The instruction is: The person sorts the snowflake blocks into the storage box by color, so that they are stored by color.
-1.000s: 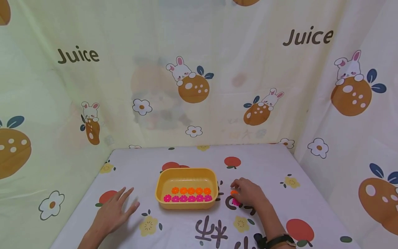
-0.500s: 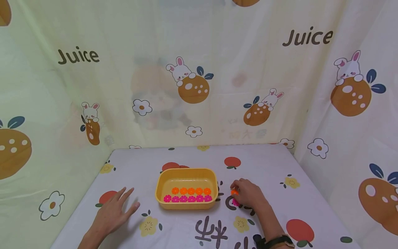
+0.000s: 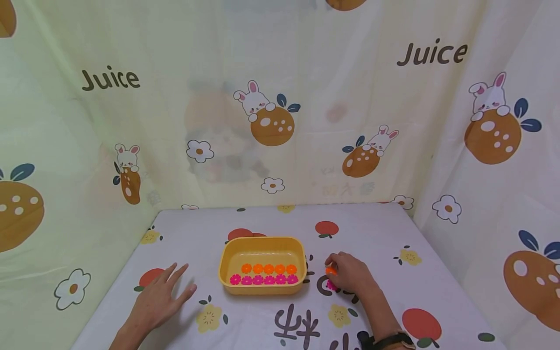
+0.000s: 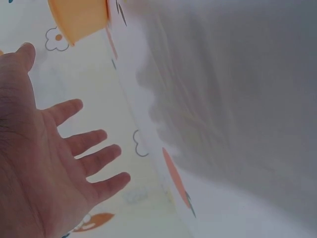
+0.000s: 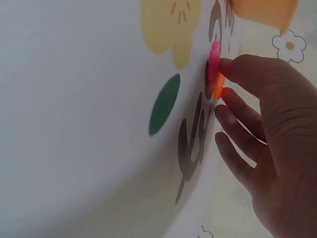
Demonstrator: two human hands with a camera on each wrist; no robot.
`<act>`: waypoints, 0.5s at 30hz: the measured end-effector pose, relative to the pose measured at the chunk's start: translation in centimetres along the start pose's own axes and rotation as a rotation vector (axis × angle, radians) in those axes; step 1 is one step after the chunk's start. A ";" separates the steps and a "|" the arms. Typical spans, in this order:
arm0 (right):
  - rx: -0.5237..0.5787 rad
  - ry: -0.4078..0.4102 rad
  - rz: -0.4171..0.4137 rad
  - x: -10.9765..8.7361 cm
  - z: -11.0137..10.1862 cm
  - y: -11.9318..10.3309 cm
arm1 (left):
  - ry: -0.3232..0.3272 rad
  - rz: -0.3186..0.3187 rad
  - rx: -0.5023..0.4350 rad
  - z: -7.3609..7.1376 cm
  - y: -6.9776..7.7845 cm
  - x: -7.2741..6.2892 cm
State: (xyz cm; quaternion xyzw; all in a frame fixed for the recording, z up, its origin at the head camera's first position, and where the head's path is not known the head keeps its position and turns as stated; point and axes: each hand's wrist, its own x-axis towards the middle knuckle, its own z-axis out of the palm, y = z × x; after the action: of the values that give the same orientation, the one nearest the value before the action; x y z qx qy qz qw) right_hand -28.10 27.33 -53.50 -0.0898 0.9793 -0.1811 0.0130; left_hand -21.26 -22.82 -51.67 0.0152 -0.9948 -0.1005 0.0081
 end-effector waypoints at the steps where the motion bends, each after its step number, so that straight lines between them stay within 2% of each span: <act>1: 0.002 0.001 0.002 0.0 -0.1 0.1 | 0.000 0.000 -0.001 0.0 0.0 0.0; 9: 0.009 0.036 -0.003 0.3 -1.4 -0.1 | -0.002 0.005 -0.005 -0.2 -0.1 -0.1; 15: 0.018 0.092 -0.072 0.4 -2.8 -1.2 | -0.004 0.004 -0.011 -0.3 -0.2 -0.2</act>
State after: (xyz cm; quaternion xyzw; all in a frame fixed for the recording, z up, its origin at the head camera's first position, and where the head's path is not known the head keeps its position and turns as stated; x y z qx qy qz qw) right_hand -28.43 27.14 -50.49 -0.1165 0.9733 -0.1942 -0.0376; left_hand -21.06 -23.04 -51.39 0.0132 -0.9942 -0.1062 0.0066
